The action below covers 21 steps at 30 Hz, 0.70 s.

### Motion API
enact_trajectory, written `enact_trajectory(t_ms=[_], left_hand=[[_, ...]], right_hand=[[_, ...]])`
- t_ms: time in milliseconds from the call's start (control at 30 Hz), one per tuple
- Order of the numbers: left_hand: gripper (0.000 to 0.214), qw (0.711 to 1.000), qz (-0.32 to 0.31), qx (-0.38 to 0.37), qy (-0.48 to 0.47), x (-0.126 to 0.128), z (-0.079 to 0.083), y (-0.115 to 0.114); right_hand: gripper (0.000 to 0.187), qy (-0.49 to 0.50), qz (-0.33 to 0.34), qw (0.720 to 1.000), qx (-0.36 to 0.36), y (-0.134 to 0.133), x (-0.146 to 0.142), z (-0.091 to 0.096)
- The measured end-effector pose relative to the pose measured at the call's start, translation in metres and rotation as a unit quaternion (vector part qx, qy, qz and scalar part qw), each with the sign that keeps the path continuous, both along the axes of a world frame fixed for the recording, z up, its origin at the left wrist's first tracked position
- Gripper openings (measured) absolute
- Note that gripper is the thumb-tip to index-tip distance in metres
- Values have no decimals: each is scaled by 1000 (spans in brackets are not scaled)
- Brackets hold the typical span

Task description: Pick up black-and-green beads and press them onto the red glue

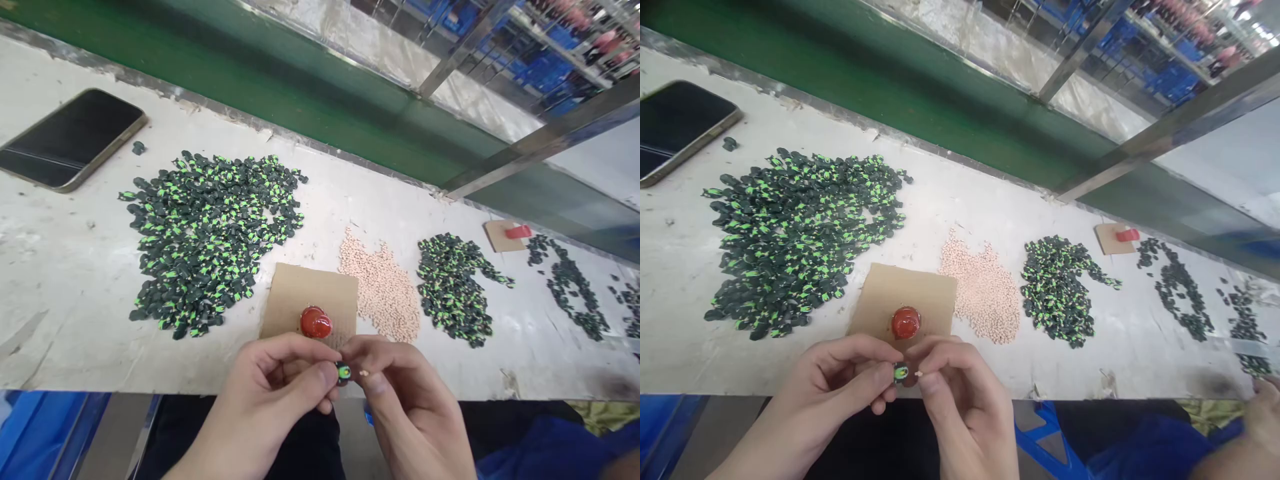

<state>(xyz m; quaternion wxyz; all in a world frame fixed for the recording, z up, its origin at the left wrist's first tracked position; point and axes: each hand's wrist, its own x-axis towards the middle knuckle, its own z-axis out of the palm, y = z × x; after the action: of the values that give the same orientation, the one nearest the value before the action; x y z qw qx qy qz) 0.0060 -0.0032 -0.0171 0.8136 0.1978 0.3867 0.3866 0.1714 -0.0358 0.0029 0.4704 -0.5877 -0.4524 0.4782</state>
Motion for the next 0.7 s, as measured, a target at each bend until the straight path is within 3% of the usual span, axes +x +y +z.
enact_trajectory(t_ms=[333,467,633,700], left_hand=[[10,996,26,-80,42,5,23,2],[6,996,19,-70,47,2,22,1],[4,999,-38,-7,32,-5,18,3],[6,998,-27,-2,48,-3,20,2]], right_hand=[[16,-5,23,999,25,-1,-2,3],[20,-17,30,999,42,0,-4,4],[24,-66,71,994,54,6,0,9],[23,-76,86,992,45,8,3,11]])
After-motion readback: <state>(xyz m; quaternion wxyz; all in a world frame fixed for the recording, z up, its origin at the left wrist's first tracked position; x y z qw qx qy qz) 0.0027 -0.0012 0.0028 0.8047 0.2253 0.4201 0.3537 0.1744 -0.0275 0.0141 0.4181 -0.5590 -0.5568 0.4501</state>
